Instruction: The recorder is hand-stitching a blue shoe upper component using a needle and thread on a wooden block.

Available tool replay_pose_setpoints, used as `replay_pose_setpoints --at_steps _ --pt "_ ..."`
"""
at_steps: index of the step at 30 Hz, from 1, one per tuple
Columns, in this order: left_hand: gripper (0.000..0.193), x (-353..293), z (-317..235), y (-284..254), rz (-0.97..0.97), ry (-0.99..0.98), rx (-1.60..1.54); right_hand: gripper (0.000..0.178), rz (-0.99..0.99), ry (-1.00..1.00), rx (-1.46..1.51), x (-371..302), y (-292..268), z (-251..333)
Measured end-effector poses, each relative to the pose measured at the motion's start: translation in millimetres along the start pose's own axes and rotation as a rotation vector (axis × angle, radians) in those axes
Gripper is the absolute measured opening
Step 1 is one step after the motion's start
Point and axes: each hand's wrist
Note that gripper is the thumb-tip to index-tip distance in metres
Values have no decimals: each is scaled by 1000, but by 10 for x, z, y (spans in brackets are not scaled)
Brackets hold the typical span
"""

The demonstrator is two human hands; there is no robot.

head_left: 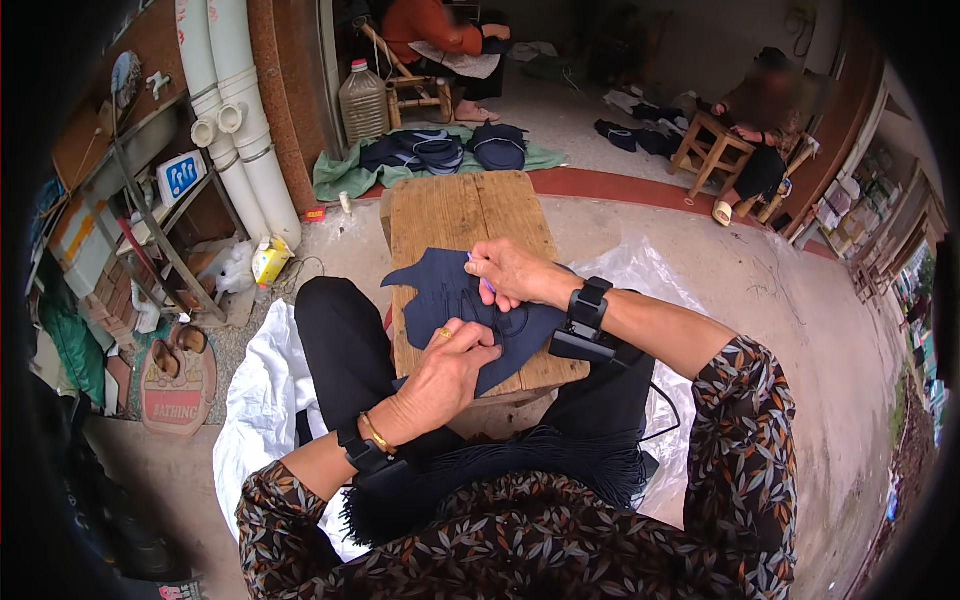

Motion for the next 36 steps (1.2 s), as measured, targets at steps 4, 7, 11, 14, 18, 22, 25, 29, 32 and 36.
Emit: replay_pose_setpoints --at_steps 4,7,11,14,18,22,25,29,32,36 --pt "38 3 53 -33 20 2 -33 25 -200 89 124 179 -287 -60" --pt "42 5 34 -51 41 -6 -10 33 -271 129 89 237 -540 -40" --pt "47 -1 28 -48 104 -29 -7 35 -134 49 110 80 -586 -23" --pt "48 1 60 -61 105 -32 2 32 45 -116 58 -129 -454 -57" --pt "46 -6 25 -46 100 -45 18 32 56 44 -300 -355 -287 -96" --pt "33 -29 -123 64 34 -115 74 30 70 -5 -245 -488 -106 -46" --pt "36 -41 -185 105 8 -110 120 31 58 -93 -352 -520 -73 23" --pt "39 -56 -174 95 25 -102 137 35 267 79 -349 -463 -247 41" --pt "40 -64 -160 100 22 -79 142 34 466 82 14 -438 -323 -37" --pt "44 -67 -172 97 49 -39 190 30 255 24 152 -316 -349 -152"
Point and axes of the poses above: each hand's wrist, its own x-axis towards the middle knuckle, its own y-axis out of the palm, z = x × y, and after that the axes turned 15 degrees about -x, right-handed
